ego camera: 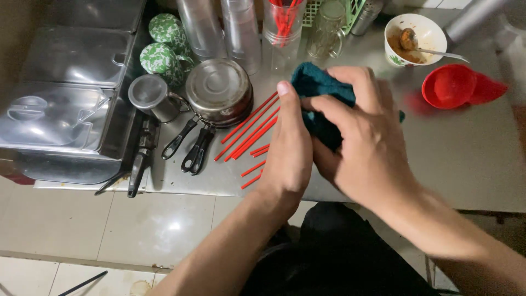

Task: The recorder is wiping small red plastic bowls with a green cleaning cloth on a stainless steel counter.

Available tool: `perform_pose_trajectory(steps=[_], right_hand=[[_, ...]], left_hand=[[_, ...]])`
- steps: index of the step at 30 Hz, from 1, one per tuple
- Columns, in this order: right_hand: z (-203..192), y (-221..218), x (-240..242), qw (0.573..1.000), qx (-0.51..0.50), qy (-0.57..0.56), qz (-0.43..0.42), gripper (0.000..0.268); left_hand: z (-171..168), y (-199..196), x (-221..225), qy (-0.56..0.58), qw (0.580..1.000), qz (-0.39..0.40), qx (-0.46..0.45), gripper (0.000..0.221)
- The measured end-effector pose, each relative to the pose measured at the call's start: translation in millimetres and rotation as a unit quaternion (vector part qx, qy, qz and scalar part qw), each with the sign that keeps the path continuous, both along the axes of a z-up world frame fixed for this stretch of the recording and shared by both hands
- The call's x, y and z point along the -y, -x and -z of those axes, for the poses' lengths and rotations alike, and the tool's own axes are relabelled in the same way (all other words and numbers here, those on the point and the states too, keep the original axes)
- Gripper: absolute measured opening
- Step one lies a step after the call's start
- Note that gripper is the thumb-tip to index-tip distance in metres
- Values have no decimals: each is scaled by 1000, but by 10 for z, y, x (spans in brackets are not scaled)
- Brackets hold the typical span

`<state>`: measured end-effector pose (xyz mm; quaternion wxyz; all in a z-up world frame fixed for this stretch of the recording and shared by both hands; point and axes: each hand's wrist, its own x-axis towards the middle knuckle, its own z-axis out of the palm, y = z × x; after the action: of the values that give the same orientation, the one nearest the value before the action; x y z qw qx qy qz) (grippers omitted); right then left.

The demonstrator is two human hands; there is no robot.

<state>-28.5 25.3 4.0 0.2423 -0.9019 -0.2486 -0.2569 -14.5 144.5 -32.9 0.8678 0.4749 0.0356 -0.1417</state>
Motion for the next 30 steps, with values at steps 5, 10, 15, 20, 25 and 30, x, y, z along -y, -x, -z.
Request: perform_pose_trajectory(steps=[5,10,15,20,25,30], right_hand=[[1,-280,140,990,-124,-70,15,22],[-6,-47,221,992,-95,-81,36,34],[-53,-155,333,998,-66,-21,3,30],[-167,-176,235,998,-32,51,-12,22],[-67,-236,417,995,-75,24,-62,28],[-123,-171,379,994,-92,11,-66,27]], left_hand=[[-18,-120,-98,-25,991,-90,-92,70],[-30,-271,-233,33,975,-178,-131,43],[102,-256,-205,-5,991,-132,-34,46],[47,-300,-196,3,989,-143,-37,43],[-1,-296,-194,-58,989,-128,-49,41],[66,-251,-134,-40,988,-132,-62,40]])
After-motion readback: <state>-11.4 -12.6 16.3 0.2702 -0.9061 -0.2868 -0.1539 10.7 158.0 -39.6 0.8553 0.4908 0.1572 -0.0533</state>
